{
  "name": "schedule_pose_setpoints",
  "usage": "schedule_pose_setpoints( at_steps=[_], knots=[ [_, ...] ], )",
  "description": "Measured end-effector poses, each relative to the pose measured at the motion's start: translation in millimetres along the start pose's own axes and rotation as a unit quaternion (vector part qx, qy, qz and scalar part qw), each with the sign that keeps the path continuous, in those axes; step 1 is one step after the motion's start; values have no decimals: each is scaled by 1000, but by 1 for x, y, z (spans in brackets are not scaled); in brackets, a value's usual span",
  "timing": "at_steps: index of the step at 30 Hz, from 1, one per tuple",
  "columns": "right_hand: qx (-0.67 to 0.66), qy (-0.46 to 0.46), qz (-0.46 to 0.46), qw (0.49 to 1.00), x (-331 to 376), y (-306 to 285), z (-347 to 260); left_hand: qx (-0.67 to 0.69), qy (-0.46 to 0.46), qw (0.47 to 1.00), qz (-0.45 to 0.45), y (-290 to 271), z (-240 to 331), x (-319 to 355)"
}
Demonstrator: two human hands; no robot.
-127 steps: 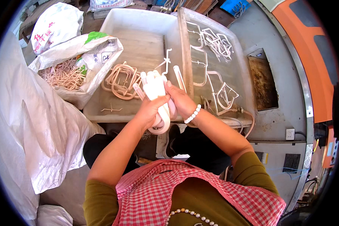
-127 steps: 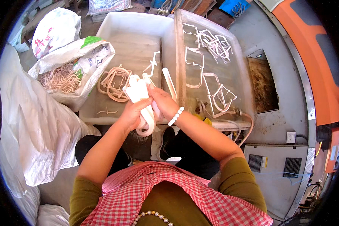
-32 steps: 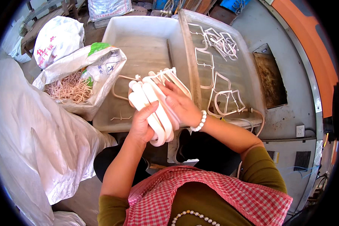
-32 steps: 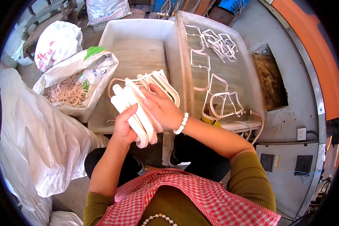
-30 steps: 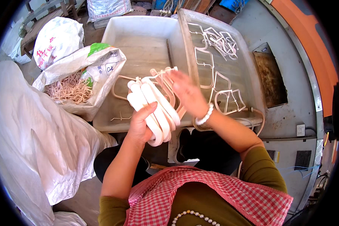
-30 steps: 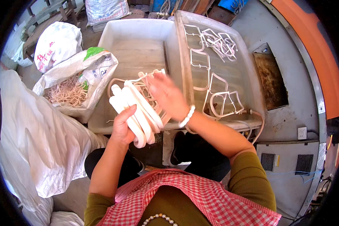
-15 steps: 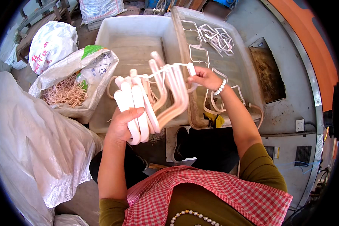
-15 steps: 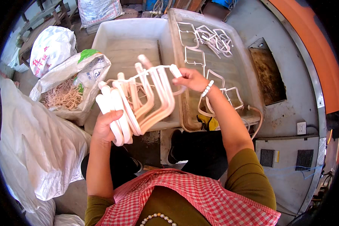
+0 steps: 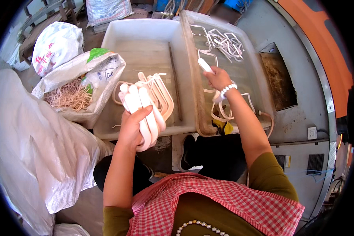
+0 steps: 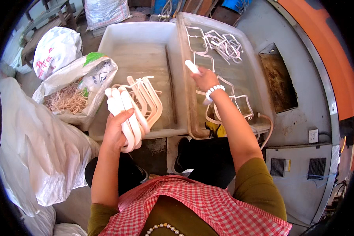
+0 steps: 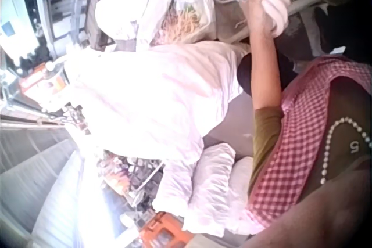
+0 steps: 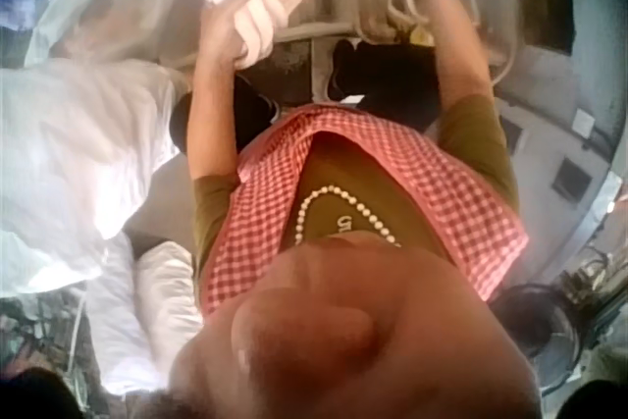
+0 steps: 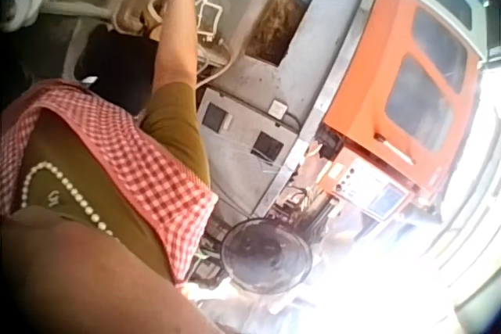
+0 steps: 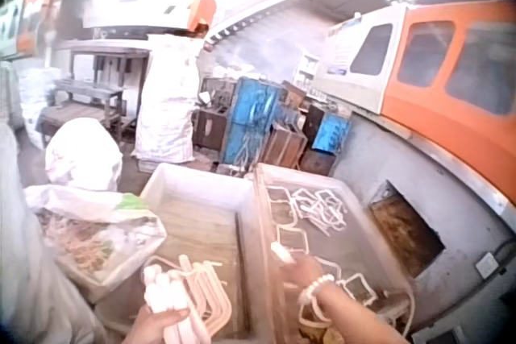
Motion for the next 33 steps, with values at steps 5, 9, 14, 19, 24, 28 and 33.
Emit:
schedule_pose_setpoints(
  at_steps=[5,9,14,19,24,28,33],
  knots=[
    [-294,-72,-194,933,59,47,-59,59,-10,996,-61,9,-5,-8],
    [-435,-141,-128,880,91,99,-100,86,-23,991,-97,15,-18,-8],
    [-475,-199,-69,854,93,125,-100,126,-44,988,-82,12,-24,-6],
    [-354,-253,-47,899,92,110,-103,97,-30,991,-85,13,-23,-5],
    [-124,-419,78,896,78,47,-112,68,-12,993,-97,14,-13,1],
    [272,-619,204,708,77,43,-124,96,-17,986,-134,15,-5,3],
    [314,-640,108,693,61,45,-128,102,-56,981,-158,17,-11,2]
  ],
)
Point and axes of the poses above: each hand's wrist, its own x-axis away from the middle knuckle, its own y-axis out of the palm, z = x × y, the point moved 4 cm from there along -x, towards the middle knuckle, and after that the axes turned 8 degrees about -y, right-handed, at the moved point
